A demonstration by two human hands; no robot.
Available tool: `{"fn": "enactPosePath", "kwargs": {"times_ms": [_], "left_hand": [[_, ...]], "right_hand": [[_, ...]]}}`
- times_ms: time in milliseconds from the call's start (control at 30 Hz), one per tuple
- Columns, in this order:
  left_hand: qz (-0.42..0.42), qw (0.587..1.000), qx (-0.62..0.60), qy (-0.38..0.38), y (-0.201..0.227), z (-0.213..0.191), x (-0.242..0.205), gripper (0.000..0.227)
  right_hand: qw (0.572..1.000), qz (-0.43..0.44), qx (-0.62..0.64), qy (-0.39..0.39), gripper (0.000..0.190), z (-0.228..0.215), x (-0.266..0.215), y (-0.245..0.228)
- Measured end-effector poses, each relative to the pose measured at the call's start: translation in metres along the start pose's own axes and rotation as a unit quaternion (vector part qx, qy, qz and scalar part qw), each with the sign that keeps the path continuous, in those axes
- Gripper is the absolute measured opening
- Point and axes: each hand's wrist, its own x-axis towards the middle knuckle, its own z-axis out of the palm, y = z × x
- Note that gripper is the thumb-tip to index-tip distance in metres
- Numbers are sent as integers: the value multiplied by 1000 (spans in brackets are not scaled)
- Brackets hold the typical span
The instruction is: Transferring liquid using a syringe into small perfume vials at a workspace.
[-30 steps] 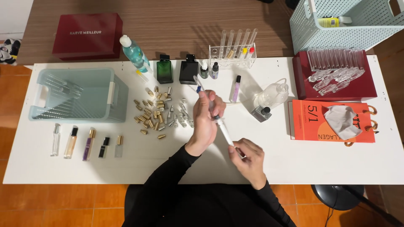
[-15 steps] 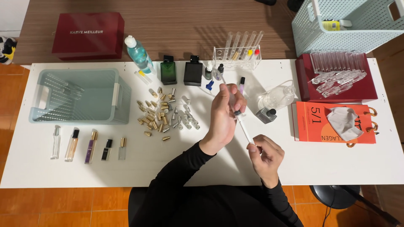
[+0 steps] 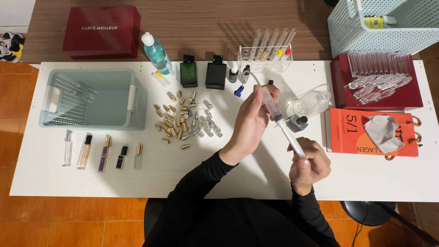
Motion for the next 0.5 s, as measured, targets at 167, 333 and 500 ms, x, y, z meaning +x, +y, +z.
{"fn": "enactPosePath", "kwargs": {"times_ms": [167,333,500], "left_hand": [[-41,995,-88,27,3,7,-7,43],[-19,993,-113,-27,1,9,-15,45],[-87,993,-53,-64,18,14,-10,47]], "right_hand": [[993,-65,12,-95,61,8,43,-16],[977,-93,-99,-162,70,35,96,-45],[950,-158,-140,-229,40,38,111,-43]]}}
